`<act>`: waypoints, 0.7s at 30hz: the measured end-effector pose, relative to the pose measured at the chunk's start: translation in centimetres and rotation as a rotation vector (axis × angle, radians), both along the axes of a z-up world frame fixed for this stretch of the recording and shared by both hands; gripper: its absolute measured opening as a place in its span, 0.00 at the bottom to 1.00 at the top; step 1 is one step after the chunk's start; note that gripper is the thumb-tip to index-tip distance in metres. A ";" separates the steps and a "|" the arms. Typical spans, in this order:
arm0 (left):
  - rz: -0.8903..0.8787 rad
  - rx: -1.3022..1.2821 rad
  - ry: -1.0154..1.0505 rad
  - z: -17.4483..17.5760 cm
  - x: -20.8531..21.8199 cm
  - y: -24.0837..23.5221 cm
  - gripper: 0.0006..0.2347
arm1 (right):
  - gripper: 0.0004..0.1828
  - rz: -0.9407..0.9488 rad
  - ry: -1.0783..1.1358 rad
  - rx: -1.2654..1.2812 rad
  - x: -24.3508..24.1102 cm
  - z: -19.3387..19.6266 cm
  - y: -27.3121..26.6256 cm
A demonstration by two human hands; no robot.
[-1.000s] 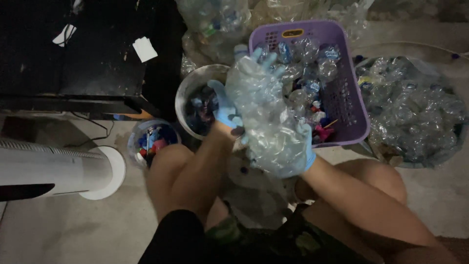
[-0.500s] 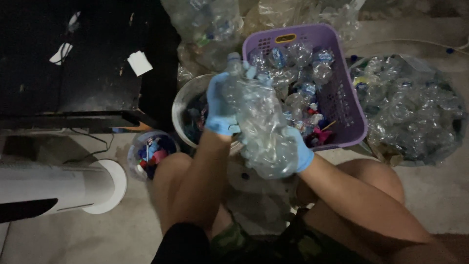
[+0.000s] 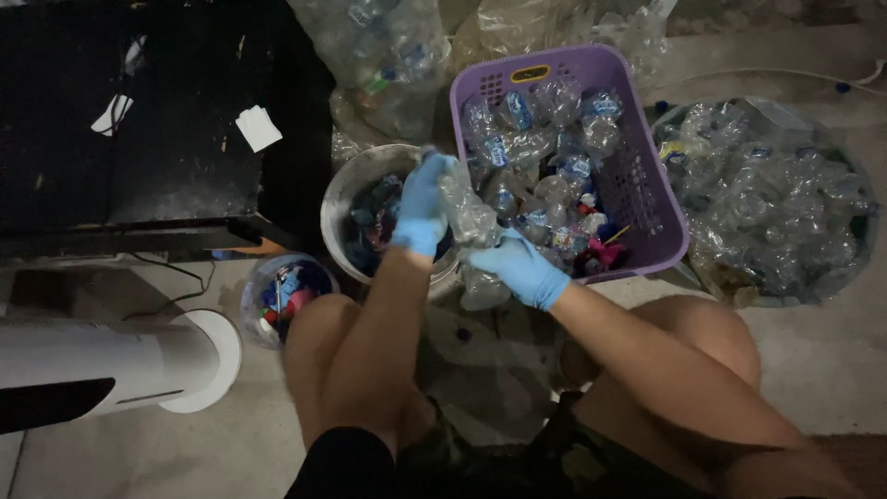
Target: The person sits on the floor and uses scissors to cut plastic water bottles into smaller pieces. They pick up bottles from a purple basket, cut them, and place the pieces into a white bucket.
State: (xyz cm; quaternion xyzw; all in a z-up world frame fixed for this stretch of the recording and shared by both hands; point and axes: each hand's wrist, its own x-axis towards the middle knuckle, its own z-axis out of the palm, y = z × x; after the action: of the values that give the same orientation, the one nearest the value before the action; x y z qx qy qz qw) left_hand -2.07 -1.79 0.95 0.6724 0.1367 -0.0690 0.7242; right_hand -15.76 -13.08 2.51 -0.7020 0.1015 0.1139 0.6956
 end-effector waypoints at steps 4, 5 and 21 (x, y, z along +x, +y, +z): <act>0.161 -0.187 0.145 -6.6 2.3 0.2 0.24 | 0.37 0.090 -0.254 -0.093 2.9 -6.3 -0.3; 0.159 -0.189 0.145 -5.4 1.6 -0.2 0.24 | 0.37 0.089 -0.254 -0.096 2.8 -5.1 -0.3; 0.208 0.155 0.004 1.9 -2.3 -2.9 0.15 | 0.21 0.125 -0.258 -0.780 3.8 -1.8 -0.7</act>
State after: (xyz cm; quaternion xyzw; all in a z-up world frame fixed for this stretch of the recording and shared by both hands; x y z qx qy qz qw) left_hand -4.36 -4.68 2.86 0.7085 0.2121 0.0160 0.6729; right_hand -11.98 -13.77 0.70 -0.9264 0.0061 0.0202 0.3761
